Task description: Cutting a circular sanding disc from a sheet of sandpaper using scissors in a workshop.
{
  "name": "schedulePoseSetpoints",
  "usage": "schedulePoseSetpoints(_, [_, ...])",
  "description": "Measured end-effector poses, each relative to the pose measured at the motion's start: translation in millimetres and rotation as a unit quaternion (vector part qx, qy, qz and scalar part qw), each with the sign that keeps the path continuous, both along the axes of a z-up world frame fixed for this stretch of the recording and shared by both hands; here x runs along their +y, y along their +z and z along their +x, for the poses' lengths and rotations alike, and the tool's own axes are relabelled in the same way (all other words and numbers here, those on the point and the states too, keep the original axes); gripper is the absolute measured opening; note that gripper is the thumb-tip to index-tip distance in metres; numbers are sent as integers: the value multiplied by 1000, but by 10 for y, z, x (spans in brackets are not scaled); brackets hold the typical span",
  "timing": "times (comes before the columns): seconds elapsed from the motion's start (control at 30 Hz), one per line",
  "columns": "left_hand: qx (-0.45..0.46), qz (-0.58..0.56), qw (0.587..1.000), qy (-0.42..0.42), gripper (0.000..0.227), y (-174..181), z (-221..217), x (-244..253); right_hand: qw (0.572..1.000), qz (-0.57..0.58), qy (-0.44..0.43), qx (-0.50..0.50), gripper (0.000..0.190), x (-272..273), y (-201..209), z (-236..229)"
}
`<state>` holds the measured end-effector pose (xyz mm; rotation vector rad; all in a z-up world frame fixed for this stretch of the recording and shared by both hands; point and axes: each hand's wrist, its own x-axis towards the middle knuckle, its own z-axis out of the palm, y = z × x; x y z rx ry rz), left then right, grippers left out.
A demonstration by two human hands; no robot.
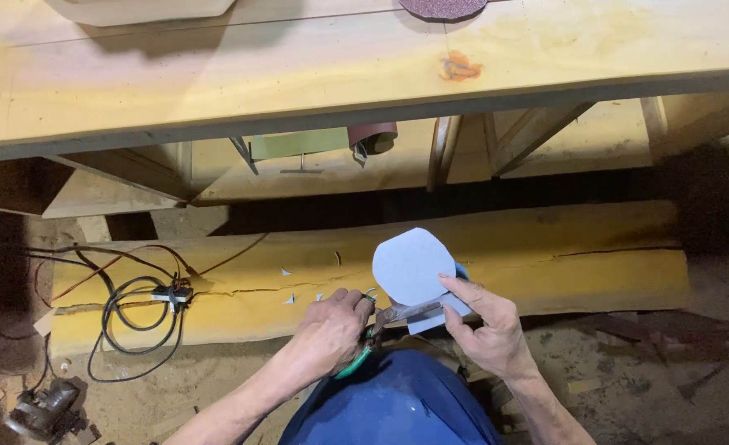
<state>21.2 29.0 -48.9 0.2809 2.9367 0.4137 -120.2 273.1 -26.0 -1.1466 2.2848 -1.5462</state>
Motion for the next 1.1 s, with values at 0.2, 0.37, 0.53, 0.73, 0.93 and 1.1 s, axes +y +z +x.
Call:
schedulePoseSetpoints(0.2, [-8, -15, 1000, 11, 12, -120, 5, 8, 1000, 14, 0, 5, 48, -35, 61, -25])
schedulePoseSetpoints(0.37, [-2, -64, 998, -12, 22, -87, -35, 43, 999, 22, 16, 24, 50, -13, -5, -38])
schedulePoseSetpoints(0.53, [2, -27, 1000, 6, 10, -135, -76, 53, 999, 26, 7, 23, 48, -53, 15, -30])
schedulePoseSetpoints(0.73, [-11, 27, 999, 32, 14, -158, -74, 48, 999, 32, 11, 4, 51, -59, 28, -17])
schedulePoseSetpoints(0.93, [14, 156, 983, 97, 13, -202, -31, -70, 998, 14, -56, -36, 52, 1, 140, -250])
schedulePoseSetpoints(1.1, [-12, 212, 963, 164, 29, -279, 16, -207, 981, -41, -128, 143, 61, -298, 1117, -1085])
